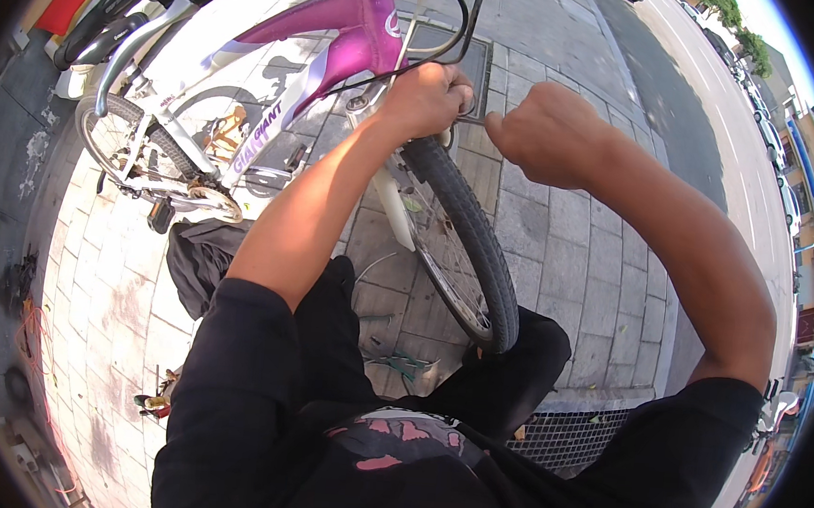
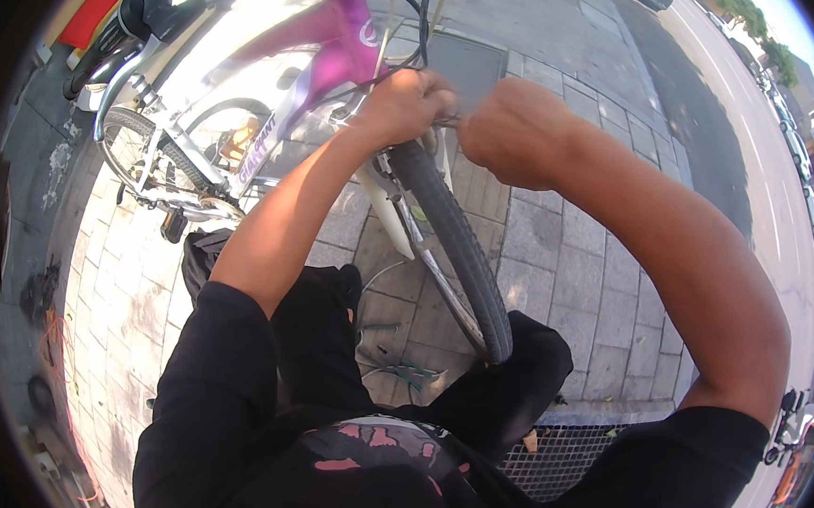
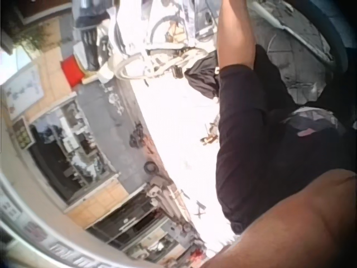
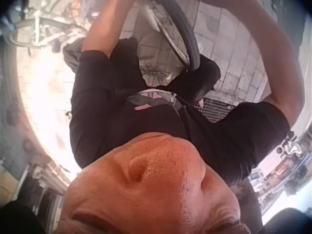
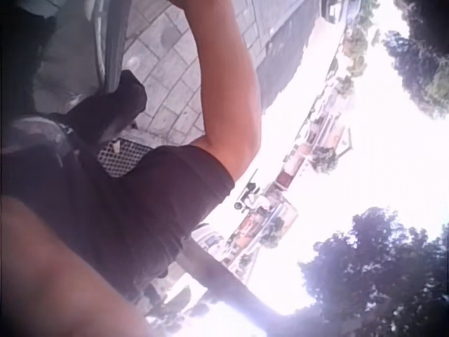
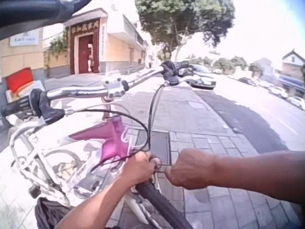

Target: The person sits on the sidewalk and uses a wrench and pliers to adjust the front wheel and brake assembly of a pink and white bicycle. They repeatedly tighten bolts, test the wheel, and make fine adjustments to the brake cable.

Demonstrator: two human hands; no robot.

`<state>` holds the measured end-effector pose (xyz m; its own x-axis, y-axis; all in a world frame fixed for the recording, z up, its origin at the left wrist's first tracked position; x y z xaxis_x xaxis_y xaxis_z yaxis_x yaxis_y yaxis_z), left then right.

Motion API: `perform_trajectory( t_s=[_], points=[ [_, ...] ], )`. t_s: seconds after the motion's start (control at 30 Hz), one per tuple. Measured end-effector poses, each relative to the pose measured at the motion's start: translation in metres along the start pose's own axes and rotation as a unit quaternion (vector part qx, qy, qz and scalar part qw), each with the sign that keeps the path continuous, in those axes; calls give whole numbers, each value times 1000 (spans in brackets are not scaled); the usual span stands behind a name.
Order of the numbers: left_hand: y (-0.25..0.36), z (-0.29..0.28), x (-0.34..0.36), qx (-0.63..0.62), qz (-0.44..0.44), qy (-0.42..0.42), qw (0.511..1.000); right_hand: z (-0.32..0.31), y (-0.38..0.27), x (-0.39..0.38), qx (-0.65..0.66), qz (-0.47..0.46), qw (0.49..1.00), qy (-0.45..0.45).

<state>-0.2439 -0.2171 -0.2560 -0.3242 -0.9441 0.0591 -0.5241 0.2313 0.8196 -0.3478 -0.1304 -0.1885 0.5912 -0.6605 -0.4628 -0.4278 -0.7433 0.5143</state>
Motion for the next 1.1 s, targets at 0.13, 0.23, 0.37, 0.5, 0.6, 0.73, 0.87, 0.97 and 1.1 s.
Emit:
perform_trajectory(
  t_s=[0.13, 0.23, 0.37, 0.5, 0.6, 0.73, 0.87, 0.97, 1.1],
  points=[
    [6, -2, 2, 52, 10, -28, 998, -5, 6, 2, 24, 16, 999, 32],
    [9, -2, 1, 55, 30, -12, 998, -15, 20, -2, 157, 110, 981, 40],
    [5, -3, 3, 47, 57, 24, 997, -8, -6, 9, -40, 90, 994, 52],
    [6, -2, 5, 41, 77, 19, 996, 2, -35, 5, -258, 91, 959, 73],
    [9, -2, 5, 56, 74, 15, 996, 7, 3, -22, -124, 187, 956, 186],
    [0, -2, 3, -10, 44, 4, 999, 81, 38, -20, 488, 284, 788, 243],
    [-4, 12, 18, -47, 37, -20, 998, 164, -7, 36, 803, 188, 450, 341],
    [-8, 8, 16, -39, 26, -15, 999, 169, -27, 71, 867, 179, 356, 300],
    [-5, 6, 12, -47, 3, 3, 999, 154, -35, 71, 868, 164, 308, 353]
  ],
)
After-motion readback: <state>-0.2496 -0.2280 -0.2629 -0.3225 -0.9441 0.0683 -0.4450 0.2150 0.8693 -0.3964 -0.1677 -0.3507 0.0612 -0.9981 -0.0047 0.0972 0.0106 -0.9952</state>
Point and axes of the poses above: each hand's wrist, its own x-axis towards the middle knuckle, its own z-axis out of the palm, y = z × x, the point moved 9 cm from there along x, towards the middle knuckle, and after that the axes turned 8 degrees about -y, right-handed, at the moved point
